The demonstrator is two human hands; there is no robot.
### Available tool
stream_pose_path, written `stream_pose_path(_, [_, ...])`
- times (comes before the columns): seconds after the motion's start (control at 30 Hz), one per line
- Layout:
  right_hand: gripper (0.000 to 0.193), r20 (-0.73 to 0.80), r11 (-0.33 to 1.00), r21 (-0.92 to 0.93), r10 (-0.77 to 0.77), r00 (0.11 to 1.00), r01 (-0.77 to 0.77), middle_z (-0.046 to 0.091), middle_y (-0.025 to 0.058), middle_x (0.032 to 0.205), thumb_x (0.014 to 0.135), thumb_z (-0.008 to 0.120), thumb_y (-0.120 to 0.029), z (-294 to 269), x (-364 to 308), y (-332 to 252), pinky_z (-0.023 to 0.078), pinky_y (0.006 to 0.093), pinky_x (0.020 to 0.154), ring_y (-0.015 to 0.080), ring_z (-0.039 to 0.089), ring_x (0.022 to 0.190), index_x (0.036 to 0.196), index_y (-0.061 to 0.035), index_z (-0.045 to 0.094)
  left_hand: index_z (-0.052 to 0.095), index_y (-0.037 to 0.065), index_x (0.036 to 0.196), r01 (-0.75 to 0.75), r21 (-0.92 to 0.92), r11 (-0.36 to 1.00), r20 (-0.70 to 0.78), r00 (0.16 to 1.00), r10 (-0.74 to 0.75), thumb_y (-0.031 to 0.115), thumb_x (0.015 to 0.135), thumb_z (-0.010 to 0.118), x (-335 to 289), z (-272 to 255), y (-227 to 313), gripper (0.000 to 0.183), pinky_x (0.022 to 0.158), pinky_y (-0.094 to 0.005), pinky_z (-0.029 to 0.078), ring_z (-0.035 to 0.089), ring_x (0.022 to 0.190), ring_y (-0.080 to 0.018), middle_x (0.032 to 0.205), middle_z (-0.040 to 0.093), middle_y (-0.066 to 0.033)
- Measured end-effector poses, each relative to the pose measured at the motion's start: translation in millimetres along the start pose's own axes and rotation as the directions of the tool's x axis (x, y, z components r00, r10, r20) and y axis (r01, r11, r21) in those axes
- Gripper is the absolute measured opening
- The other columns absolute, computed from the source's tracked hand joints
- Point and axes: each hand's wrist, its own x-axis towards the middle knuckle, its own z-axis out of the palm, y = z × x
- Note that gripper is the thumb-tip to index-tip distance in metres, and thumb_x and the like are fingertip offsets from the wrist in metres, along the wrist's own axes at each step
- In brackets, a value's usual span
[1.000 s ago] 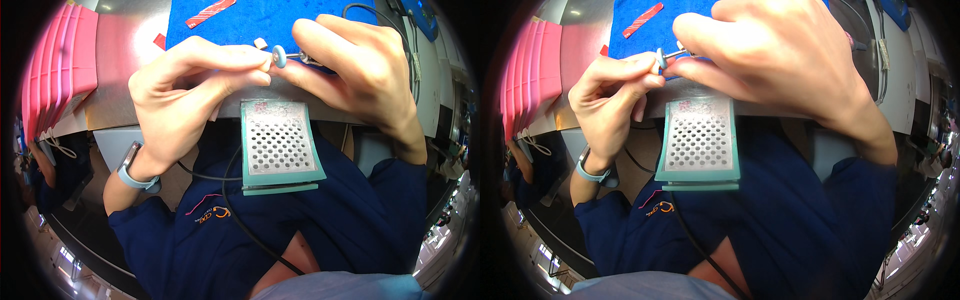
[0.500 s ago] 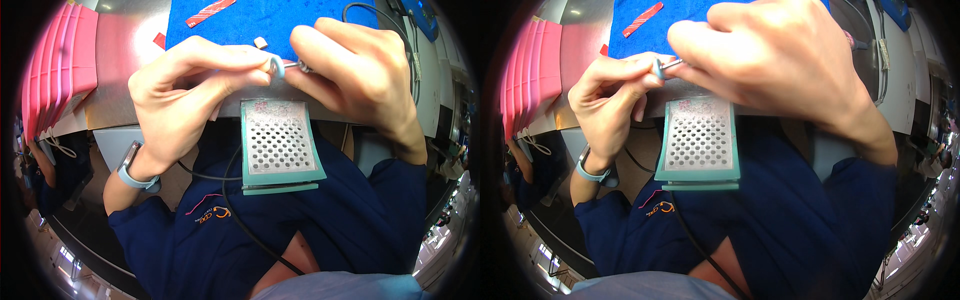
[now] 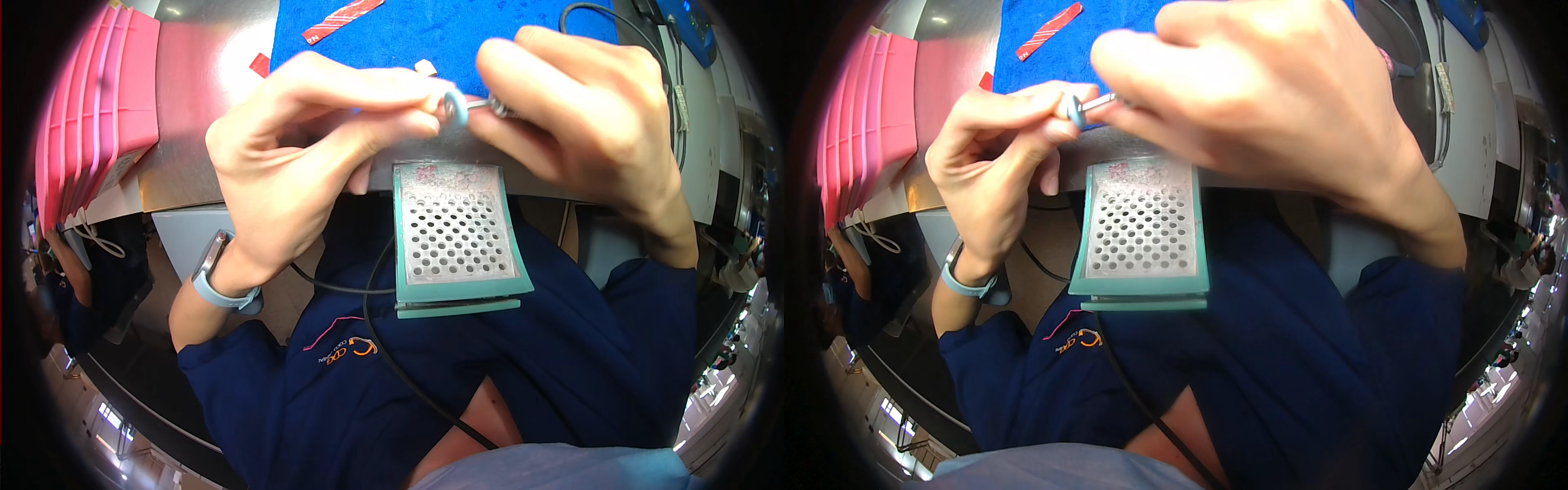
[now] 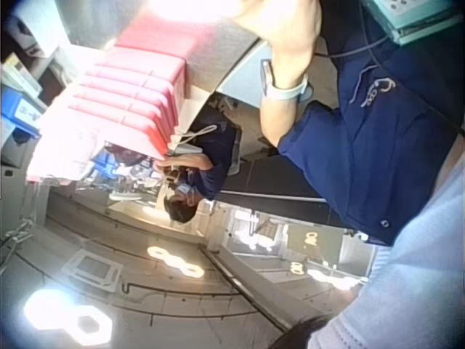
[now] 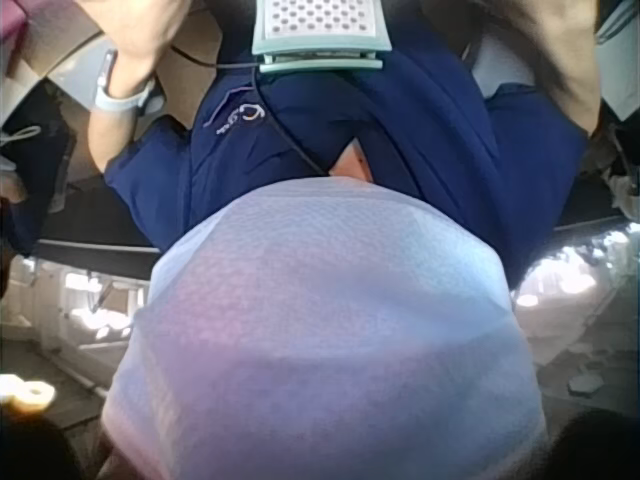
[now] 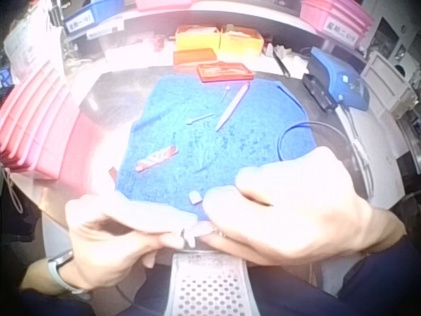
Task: The person grinds a dental crown using a rotary tool and fits it onto a dental model by hand. They repeatedly polish the crown with the rotary tool and assemble it onto the model by hand.
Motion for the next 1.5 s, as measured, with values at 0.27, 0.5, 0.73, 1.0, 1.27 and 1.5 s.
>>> stream_pose_path(0.27, [0.019, -0.023, 0.977, -0.131, 0.169, 0.985, -0.17, 0.058, 0.0125, 0.08, 0.084, 0.067, -0.02, 19.7, -1.8, 43.6, 0.049, 0.0367, 0.066, 0.0298, 0.058, 0.073, 0.086, -0.0031, 0.058, 0.055, 0.0, 0.114, 0.157, -0.012, 0.988, -0.192, 0.969, -0.156, 0.0, 0.091, 0.061, 6.6, -0.5, 3.5, 0.023, 0.046, -0.0175, 0.042, 0.061, 0.058, -0.0108, 0.114, 0.066, -0.0189])
stream_pose_path(0.5, [0.022, 0.018, 0.966, 0.219, 0.135, 0.991, -0.135, 0.059, 0.0116, 0.094, 0.076, 0.075, -0.008, 23.8, 6.9, -2.1, 0.05, 0.0359, 0.074, 0.0273, 0.06, 0.087, 0.095, -0.0014, 0.066, 0.057, 0.001, 0.109, 0.193, -0.089, 0.977, -0.165, 0.965, -0.205, -0.001, 0.09, 0.062, 7.0, -0.8, 10.0, 0.02, 0.049, -0.0177, 0.044, 0.065, 0.066, -0.0129, 0.113, 0.066, -0.0182])
stream_pose_path(0.73, [0.02, 0.073, 0.686, 0.662, 0.343, 0.937, -0.302, 0.066, 0.0096, 0.095, 0.082, 0.071, -0.002, 19.1, 7.0, 3.6, 0.052, 0.0262, 0.073, 0.0147, 0.064, 0.082, 0.101, 0.0009, 0.066, 0.062, 0.001, 0.106, 0.07, 0.029, 0.997, -0.172, 0.983, -0.064, -0.006, 0.085, 0.066, 2.8, -3.6, -0.1, 0.022, 0.051, -0.0182, 0.044, 0.065, 0.073, -0.0128, 0.105, 0.068, -0.0158])
stream_pose_path(1.0, [0.02, 0.22, 0.243, 0.9, 0.465, 0.858, -0.362, 0.065, 0.0126, 0.099, 0.081, 0.067, 0.01, 18.7, -0.5, -2.8, 0.055, 0.0293, 0.084, 0.018, 0.066, 0.091, 0.1, 0.0061, 0.065, 0.063, -0.002, 0.103, 0.02, -0.043, 0.999, -0.106, 0.994, -0.024, -0.009, 0.083, 0.066, 2.9, 1.1, 3.3, 0.022, 0.054, -0.019, 0.048, 0.066, 0.075, -0.0149, 0.099, 0.069, -0.0132])
stream_pose_path(1.27, [0.024, 0.362, 0.04, 0.901, 0.483, 0.798, -0.433, 0.065, 0.0106, 0.095, 0.078, 0.068, 0.01, 19.3, 1.1, -5.0, 0.055, 0.0272, 0.081, 0.0166, 0.066, 0.089, 0.101, 0.0055, 0.062, 0.067, -0.003, 0.099, -0.13, 0.111, 0.985, 0.011, 0.991, 0.13, -0.013, 0.078, 0.068, 8.9, -7.2, 0.1, 0.023, 0.079, -0.0257, 0.052, 0.064, 0.092, -0.0171, 0.102, 0.066, -0.0129])
stream_pose_path(1.5, [0.025, 0.401, -0.019, 0.901, 0.418, 0.816, -0.433, 0.064, 0.0093, 0.093, 0.077, 0.069, 0.009, 22.2, -4.2, -0.9, 0.054, 0.0267, 0.081, 0.0147, 0.065, 0.087, 0.101, 0.0048, 0.063, 0.067, -0.002, 0.099, -0.097, 0.111, 0.989, 0.056, 0.994, 0.092, -0.014, 0.078, 0.067, 2.8, -9.9, 1.2, 0.024, 0.079, -0.027, 0.052, 0.063, 0.093, -0.0181, 0.106, 0.063, -0.0139])
